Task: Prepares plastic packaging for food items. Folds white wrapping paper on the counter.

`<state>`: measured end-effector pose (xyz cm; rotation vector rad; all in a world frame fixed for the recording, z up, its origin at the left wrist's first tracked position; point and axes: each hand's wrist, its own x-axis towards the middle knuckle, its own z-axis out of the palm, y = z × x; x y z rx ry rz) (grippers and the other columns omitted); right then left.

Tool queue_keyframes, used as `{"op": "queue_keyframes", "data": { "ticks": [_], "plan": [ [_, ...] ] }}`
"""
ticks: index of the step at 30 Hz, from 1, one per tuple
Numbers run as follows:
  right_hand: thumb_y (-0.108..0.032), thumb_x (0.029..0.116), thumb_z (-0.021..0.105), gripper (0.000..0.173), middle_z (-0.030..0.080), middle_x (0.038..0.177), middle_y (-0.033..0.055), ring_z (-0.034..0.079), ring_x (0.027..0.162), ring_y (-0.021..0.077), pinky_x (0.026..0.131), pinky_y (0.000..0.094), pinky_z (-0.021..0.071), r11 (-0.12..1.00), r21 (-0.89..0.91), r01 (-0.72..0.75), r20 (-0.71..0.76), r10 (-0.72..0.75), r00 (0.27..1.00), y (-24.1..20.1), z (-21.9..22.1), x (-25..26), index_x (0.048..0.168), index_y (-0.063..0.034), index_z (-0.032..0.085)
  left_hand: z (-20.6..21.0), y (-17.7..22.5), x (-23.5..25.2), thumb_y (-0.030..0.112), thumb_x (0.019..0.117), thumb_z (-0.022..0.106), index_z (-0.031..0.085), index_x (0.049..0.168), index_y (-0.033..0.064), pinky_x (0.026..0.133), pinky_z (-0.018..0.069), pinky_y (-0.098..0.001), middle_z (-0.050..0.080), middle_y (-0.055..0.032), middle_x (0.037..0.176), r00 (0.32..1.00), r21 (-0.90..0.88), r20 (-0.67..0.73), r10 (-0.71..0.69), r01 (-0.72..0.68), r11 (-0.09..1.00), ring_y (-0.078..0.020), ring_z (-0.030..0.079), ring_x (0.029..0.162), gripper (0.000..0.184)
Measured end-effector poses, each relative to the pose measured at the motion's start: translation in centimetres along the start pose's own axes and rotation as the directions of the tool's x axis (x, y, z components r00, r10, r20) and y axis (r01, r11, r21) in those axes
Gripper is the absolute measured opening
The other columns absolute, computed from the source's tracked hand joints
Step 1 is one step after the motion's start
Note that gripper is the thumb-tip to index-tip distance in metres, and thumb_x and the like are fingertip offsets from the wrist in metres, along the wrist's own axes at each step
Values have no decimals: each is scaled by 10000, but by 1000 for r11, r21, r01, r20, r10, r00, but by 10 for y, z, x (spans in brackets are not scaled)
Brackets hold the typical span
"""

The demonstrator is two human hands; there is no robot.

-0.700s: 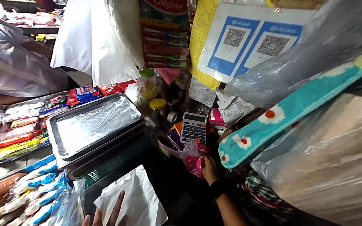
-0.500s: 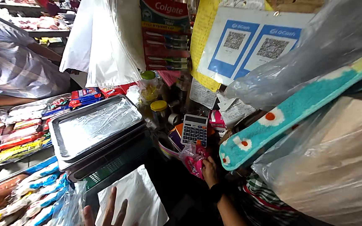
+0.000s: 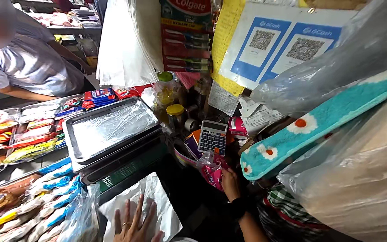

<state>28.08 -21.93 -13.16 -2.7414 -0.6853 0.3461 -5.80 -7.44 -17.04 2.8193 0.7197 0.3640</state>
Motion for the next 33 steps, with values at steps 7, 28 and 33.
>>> {"op": "queue_keyframes", "data": {
  "ticks": [7, 28, 33],
  "plan": [
    [-22, 1029, 497, 296, 644, 1192, 330, 657, 1116, 387, 996, 482, 511, 917, 343, 205, -270, -113, 956, -5, -51, -25, 1239, 166, 590, 12, -7, -5, 813, 935, 307, 411, 1584, 335, 1086, 89, -851, 274, -258, 1650, 997, 7, -53, -53, 53, 999, -600, 208, 1483, 812],
    [-56, 882, 638, 201, 713, 1040, 190, 725, 926, 270, 813, 409, 609, 306, 490, 816, -142, -896, 422, -145, 9, -130, 1036, 57, 700, -10, 0, -1, 795, 819, 579, 565, 1392, 175, 900, 595, -410, 725, -30, 1217, 955, -938, 166, -246, 75, -339, -193, 712, 1064, 845],
    [-190, 939, 719, 270, 654, 1228, 278, 643, 1180, 367, 1045, 426, 511, 130, 616, 777, 70, -991, 111, -124, 31, -123, 1001, 73, 716, -11, -10, 1, 161, 876, 777, 472, 1410, 70, 833, 634, -359, 727, -59, 1173, 854, -945, 145, -500, -30, -324, -176, 738, 985, 622]
  ]
}}
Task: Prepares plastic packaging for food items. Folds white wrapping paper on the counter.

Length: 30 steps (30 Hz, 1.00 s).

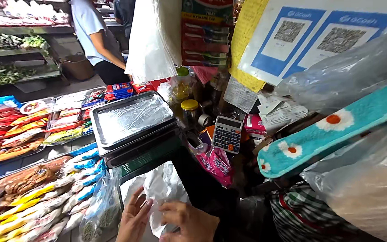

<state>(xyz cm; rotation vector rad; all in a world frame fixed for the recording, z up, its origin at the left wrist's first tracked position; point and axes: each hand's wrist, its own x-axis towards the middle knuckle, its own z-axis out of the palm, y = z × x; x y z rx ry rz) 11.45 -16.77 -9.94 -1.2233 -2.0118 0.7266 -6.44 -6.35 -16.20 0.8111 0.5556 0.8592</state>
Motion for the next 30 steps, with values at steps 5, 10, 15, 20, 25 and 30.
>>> {"op": "queue_keyframes", "data": {
  "ticks": [5, 10, 15, 20, 25, 30],
  "plan": [
    [-215, 914, 740, 265, 709, 1174, 211, 702, 1106, 301, 959, 380, 581, 966, -229, -117, -264, 54, 963, -2, -6, -14, 1018, 29, 743, 5, 4, 6, -55, 786, 755, 575, 1239, 30, 857, 618, -306, 743, -12, 1100, 961, 91, -201, 190, -175, 980, -122, 727, 968, 494],
    [-94, 859, 762, 291, 717, 1126, 240, 720, 1059, 361, 909, 443, 600, 883, -361, -299, -148, 262, 954, -11, -3, -18, 1105, 59, 727, -9, -8, 17, -30, 839, 703, 689, 1138, -46, 898, 611, -310, 709, -116, 1220, 777, 558, -108, 621, -469, 684, -170, 706, 1093, 300],
    [-260, 875, 783, 334, 747, 972, 164, 742, 826, 279, 750, 439, 623, 923, -279, -263, -145, 231, 962, -8, -13, -14, 1068, 12, 759, -15, -9, 18, -26, 820, 645, 741, 1029, -17, 952, 587, -274, 612, -198, 1315, 671, 736, 36, 741, -519, 434, -175, 638, 1216, 230],
    [-366, 939, 704, 496, 667, 1292, 221, 629, 1203, 414, 1022, 562, 508, 835, -318, -450, -356, 334, 872, 43, -54, 13, 1264, 8, 694, -13, -9, 13, -56, 794, 634, 741, 1003, -13, 899, 598, -253, 596, -185, 1334, 776, 673, 22, 630, -478, 564, -140, 659, 1150, 239],
    [-176, 870, 771, 660, 706, 1098, 205, 661, 1042, 381, 978, 573, 497, 754, -81, -652, -127, 641, 757, 69, -61, 24, 1466, -23, 531, -10, 0, 8, -30, 823, 614, 754, 926, 36, 873, 581, -239, 685, -106, 1258, 855, 533, -42, 516, -418, 736, -114, 663, 1130, 186],
    [-57, 890, 678, 403, 701, 994, 112, 677, 784, 134, 713, 295, 587, 875, 241, -421, -345, 482, 805, 58, -63, 31, 1284, 12, 627, -10, 21, 1, 200, 999, 606, 760, 1103, 58, 893, 547, -255, 743, -4, 1131, 989, 352, 103, 106, -136, 926, -49, 675, 1008, 234]
  ]
}}
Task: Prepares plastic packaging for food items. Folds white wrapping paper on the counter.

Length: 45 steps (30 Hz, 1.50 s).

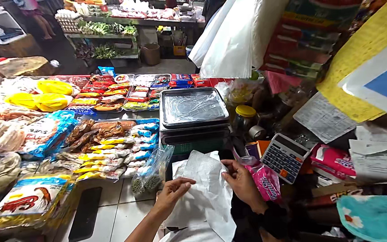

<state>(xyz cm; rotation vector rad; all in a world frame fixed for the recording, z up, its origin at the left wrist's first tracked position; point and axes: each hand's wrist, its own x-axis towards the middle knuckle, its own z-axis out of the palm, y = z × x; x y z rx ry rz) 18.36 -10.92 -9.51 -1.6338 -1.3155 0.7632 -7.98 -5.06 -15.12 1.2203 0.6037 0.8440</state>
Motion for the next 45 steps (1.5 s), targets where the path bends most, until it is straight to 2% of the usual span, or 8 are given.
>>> {"op": "queue_keyframes", "data": {
  "ticks": [6, 12, 16, 19, 28, 33, 38, 45],
  "plan": [
    [-63, 886, 627, 523, 691, 1108, 145, 658, 834, 198, 754, 374, 572, 942, -258, 216, -73, -241, 968, -7, -8, -4, 1404, -10, 570, -1, 10, 17, 85, 790, 818, 701, 1116, 2, 828, 609, -305, 736, -54, 1094, 995, 264, 83, -51, 27, 964, -99, 712, 944, 356],
    [81, 850, 560, 381, 666, 1188, 218, 606, 1174, 321, 1022, 468, 491, 962, -243, 126, 383, -24, 923, -24, -19, -16, 1137, -55, 770, -19, -2, 35, 54, 801, 748, 430, 1510, 65, 778, 632, -373, 667, -104, 1274, 999, 305, 28, -30, 20, 952, -212, 709, 1022, 778],
    [85, 898, 576, 370, 677, 1267, 241, 638, 1225, 304, 1093, 435, 485, 999, 27, -40, -10, 40, 999, -8, 26, -31, 1252, 71, 682, 1, 12, 27, 194, 1028, 509, 362, 1492, 67, 841, 592, -270, 625, 26, 1284, 971, 17, -237, -11, 16, 1000, -46, 666, 1027, 503],
    [65, 890, 615, 427, 645, 1296, 267, 610, 1247, 334, 1099, 454, 474, 986, 149, -70, -127, 89, 988, 12, 52, -42, 1316, 78, 640, 6, 19, 18, 141, 951, 621, 207, 1571, -25, 1043, 501, -277, 368, -145, 1576, 997, 287, -74, -18, 39, 957, -73, 524, 1299, 764],
    [73, 882, 638, 442, 643, 1296, 259, 635, 1212, 325, 1055, 427, 516, 997, 74, 13, -256, 7, 967, 26, 50, -56, 1324, 68, 643, -8, 5, 14, 54, 932, 639, 567, 1352, -94, 1052, 480, -527, 576, -312, 1374, 980, 764, 188, 61, -185, 618, -405, 570, 1270, 451],
    [-43, 885, 700, 496, 625, 1329, 247, 626, 1221, 335, 1068, 457, 501, 981, -105, -161, -129, 147, 981, 15, 38, -55, 1372, 18, 625, 11, -4, 8, 27, 860, 688, 646, 1294, -57, 935, 570, -515, 633, -283, 1292, 978, 822, -28, 207, -96, 562, -386, 657, 1149, 444],
    [-226, 838, 799, 617, 607, 1329, 263, 588, 1202, 461, 962, 607, 509, 872, -480, -96, -174, 13, 985, 20, 34, -33, 1410, -75, 623, 16, 5, 10, 206, 785, 845, 593, 1429, 85, 1061, 368, -721, 423, -330, 1516, 969, 873, -236, 67, 181, 453, -582, 404, 1360, 703],
    [80, 839, 645, 470, 740, 978, 168, 718, 875, 318, 841, 497, 584, 935, -345, 76, -205, -154, 966, 29, 27, 16, 1307, 31, 657, 12, -5, 9, 235, 881, 724, 564, 1402, -7, 1055, 447, -559, 654, -179, 1315, 922, 677, -323, 213, 68, 733, -366, 585, 1245, 596]
  ]
}}
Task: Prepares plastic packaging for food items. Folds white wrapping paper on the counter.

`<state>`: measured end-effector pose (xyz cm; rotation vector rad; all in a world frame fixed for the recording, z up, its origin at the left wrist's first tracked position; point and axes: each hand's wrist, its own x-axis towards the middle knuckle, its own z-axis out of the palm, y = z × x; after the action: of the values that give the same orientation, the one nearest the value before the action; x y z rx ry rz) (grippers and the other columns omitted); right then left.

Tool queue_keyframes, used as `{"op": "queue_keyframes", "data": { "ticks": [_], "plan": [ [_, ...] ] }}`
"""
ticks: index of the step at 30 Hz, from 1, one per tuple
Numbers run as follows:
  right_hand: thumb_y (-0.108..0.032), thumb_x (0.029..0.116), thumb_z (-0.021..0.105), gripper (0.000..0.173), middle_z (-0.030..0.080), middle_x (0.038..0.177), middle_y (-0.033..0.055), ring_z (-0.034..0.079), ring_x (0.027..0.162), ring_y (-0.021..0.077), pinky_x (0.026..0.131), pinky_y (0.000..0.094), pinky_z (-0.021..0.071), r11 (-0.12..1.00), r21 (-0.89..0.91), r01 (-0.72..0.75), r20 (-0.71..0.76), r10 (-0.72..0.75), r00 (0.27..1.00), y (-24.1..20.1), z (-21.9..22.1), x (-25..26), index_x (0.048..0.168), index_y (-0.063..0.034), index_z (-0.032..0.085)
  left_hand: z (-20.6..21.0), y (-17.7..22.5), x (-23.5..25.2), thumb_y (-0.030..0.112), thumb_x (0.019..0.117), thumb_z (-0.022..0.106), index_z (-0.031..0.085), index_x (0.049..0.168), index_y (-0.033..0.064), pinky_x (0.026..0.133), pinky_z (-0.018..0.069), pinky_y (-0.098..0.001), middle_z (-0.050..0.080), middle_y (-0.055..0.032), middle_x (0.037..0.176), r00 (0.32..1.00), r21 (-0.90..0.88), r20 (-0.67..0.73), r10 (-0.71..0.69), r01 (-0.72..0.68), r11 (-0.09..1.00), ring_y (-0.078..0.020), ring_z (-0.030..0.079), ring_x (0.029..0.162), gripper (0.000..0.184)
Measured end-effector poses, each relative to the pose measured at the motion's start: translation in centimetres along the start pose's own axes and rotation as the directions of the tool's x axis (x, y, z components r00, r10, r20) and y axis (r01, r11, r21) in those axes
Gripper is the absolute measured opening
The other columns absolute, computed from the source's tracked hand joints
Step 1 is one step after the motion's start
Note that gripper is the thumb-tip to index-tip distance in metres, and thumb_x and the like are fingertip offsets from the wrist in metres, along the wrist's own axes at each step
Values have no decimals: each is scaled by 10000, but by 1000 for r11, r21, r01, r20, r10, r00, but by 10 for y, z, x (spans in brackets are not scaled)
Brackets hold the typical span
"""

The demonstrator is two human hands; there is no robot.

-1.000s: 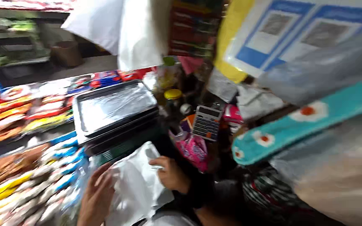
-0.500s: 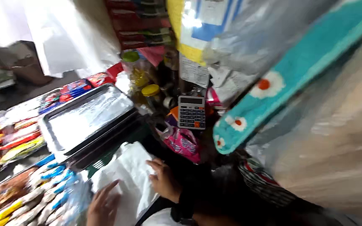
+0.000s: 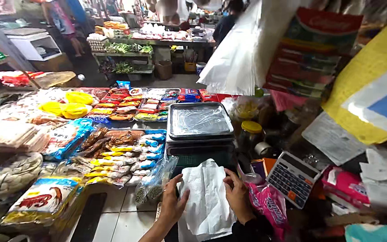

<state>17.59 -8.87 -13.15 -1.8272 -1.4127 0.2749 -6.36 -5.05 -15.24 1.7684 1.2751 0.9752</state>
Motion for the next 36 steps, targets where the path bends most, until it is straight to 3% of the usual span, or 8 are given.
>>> {"op": "queue_keyframes", "data": {
  "ticks": [3, 5, 9, 12, 18, 23, 28, 36],
  "plan": [
    [38, 799, 760, 561, 662, 1174, 243, 704, 901, 300, 776, 427, 610, 995, 72, -67, 45, 64, 997, -3, -6, 12, 1345, 19, 631, -3, 4, 9, 208, 893, 709, 587, 1353, -14, 861, 574, -419, 633, -220, 1237, 999, -98, -31, -33, 30, 995, -288, 665, 1043, 525],
    [43, 767, 813, 699, 635, 1257, 253, 715, 928, 317, 780, 445, 619, 978, 104, -179, 146, 163, 976, -1, -9, 18, 1417, 23, 557, -6, 4, 21, 271, 895, 713, 616, 1345, 20, 956, 535, -484, 608, -216, 1295, 1000, -22, 11, -17, 18, 1000, -331, 618, 1157, 524],
    [54, 839, 678, 635, 745, 1042, 128, 733, 892, 221, 814, 403, 615, 988, 156, -16, 176, -12, 984, 1, -7, 36, 1452, 2, 522, -15, 14, 61, 277, 786, 846, 587, 1434, 149, 1096, 306, -719, 457, -162, 1556, 943, 191, 329, 43, -111, 975, -455, 362, 1438, 709],
    [35, 889, 624, 538, 762, 997, 88, 739, 905, 193, 874, 393, 605, 979, 132, 156, 239, -184, 953, -7, -7, 56, 1423, -12, 571, -15, 36, 98, 290, 699, 935, 661, 1339, 119, 1060, 338, -729, 544, -194, 1459, 815, 227, 579, -13, -145, 963, -451, 423, 1389, 716],
    [62, 903, 553, 409, 748, 999, 137, 721, 922, 214, 902, 362, 581, 960, 167, 224, 259, -262, 930, 16, 16, 77, 1294, 30, 667, 25, 25, 158, 363, 917, 764, 409, 1489, -25, 1086, 433, -604, 593, -305, 1328, 835, 273, 460, -302, 191, 943, -441, 572, 1269, 778],
    [-7, 913, 626, 300, 715, 1057, 185, 702, 969, 257, 930, 383, 573, 967, 126, 220, 204, -242, 949, 30, 15, 71, 1193, 16, 731, 25, 15, 147, -7, 937, 604, 478, 1456, 10, 937, 563, -439, 717, -188, 1148, 883, -81, 467, -49, 98, 992, -258, 718, 1016, 534],
    [-58, 873, 683, 134, 699, 984, 156, 684, 948, 226, 886, 366, 574, 948, 172, 268, 118, -290, 950, 32, 20, 62, 948, 0, 778, 22, 3, 137, 17, 870, 740, 594, 1319, -2, 854, 600, -367, 732, -117, 1076, 910, -185, 414, -9, 94, 978, -182, 725, 905, 473],
    [-10, 859, 535, 135, 633, 1342, 183, 585, 1289, 231, 1070, 375, 497, 808, 558, 191, 245, -380, 892, 35, 3, 76, 869, 32, 662, 32, -9, 142, -57, 898, 643, 624, 1198, -63, 882, 604, -310, 723, -114, 1091, 931, -487, 278, 237, -76, 870, -133, 720, 953, 300]
  ]
}}
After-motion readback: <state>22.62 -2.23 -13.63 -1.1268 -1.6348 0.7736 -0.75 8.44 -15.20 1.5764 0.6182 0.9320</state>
